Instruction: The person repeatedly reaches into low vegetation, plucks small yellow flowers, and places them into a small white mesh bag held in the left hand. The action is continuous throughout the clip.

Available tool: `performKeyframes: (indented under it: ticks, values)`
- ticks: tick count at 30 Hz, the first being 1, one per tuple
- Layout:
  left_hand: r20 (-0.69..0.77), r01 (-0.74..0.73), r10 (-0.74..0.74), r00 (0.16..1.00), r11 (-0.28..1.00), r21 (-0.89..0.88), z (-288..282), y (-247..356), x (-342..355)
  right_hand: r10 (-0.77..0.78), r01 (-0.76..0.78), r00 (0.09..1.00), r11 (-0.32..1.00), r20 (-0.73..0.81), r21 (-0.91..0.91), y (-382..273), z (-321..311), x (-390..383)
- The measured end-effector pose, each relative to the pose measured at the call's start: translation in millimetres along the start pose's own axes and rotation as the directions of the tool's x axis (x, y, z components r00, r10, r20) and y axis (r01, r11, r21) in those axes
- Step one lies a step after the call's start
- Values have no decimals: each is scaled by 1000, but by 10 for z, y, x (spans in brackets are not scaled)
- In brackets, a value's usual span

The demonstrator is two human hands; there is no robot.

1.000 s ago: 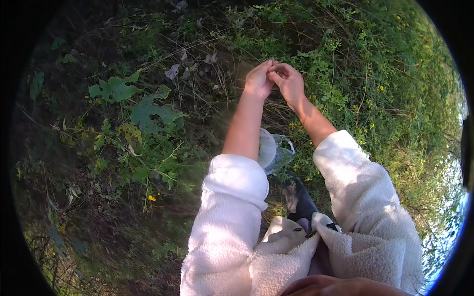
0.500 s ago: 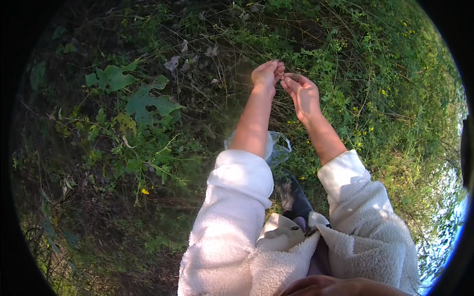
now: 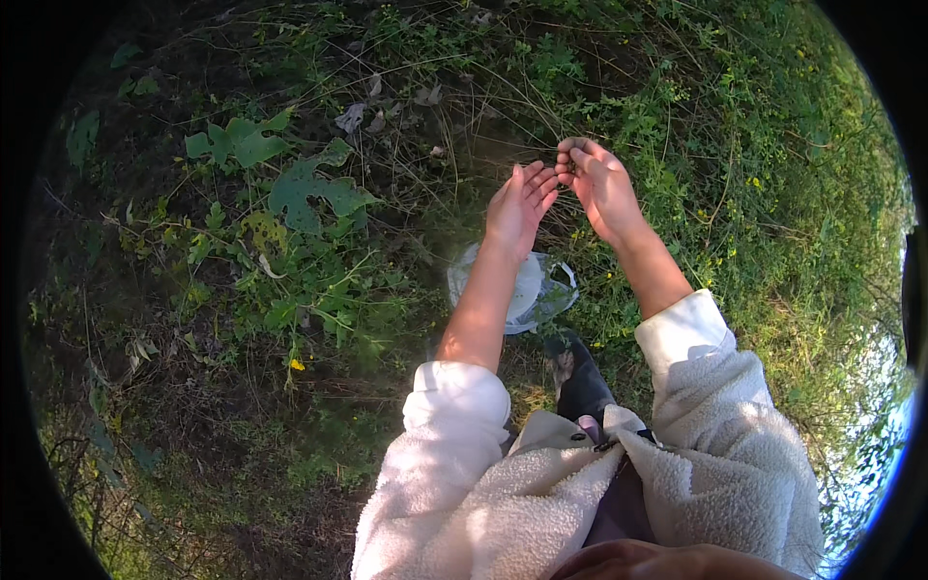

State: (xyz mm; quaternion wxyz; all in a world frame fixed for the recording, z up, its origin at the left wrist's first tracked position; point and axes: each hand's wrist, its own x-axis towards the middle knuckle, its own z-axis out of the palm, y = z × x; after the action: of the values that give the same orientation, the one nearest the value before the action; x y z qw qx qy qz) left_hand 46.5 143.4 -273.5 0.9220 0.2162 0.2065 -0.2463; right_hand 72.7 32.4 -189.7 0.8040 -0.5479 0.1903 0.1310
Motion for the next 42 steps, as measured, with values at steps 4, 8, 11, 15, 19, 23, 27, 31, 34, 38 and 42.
performKeyframes:
  ticks: [4, 8, 11, 15, 19, 23, 27, 31, 34, 38, 42]
  values:
    - [273, 99, -2, 962, 935, -341, 135, 157, -588, -149, 317, 942, 689, 301, -652, 183, 362, -493]
    - [103, 88, -54, 993, 928, -362, 171, 360, -1083, -268, 609, 793, 374, 547, -700, 242, 737, -877]
    - [60, 77, -63, 996, 958, -277, 41, 521, -1376, -251, 746, 664, 166, 704, -645, 153, 909, -1067]
    - [153, 135, -102, 983, 965, -225, -98, 800, -1843, -176, 746, 666, 165, 725, -645, 12, 1160, -1341]
    - [96, 133, -138, 986, 990, 55, 78, 1051, -2328, 74, 567, 789, 297, 610, -769, -193, 1369, -1679]
    - [48, 170, -191, 980, 944, 284, 245, 1203, -2607, -6, 668, 741, 110, 671, -736, -320, 1517, -1981]
    - [2, 154, -169, 986, 907, 391, 210, 1154, -2606, 95, 519, 822, 279, 562, -808, -340, 1534, -2065]
    - [-32, 113, -110, 993, 897, 428, 82, 978, -2510, 263, 575, 740, 229, 619, -785, -361, 1360, -1865]
    - [-121, 168, -130, 984, 902, 397, 103, 800, -2427, 368, 643, 682, 108, 632, -758, -439, 1213, -1558]
    - [-149, 76, -48, 988, 979, 189, 288, 607, -2281, 243, 832, 517, 81, 821, -548, -663, 1172, -956]
    - [-183, -57, 72, 980, 995, 83, 425, 531, -2109, 58, 853, 517, 49, 854, -519, -989, 1236, -19]
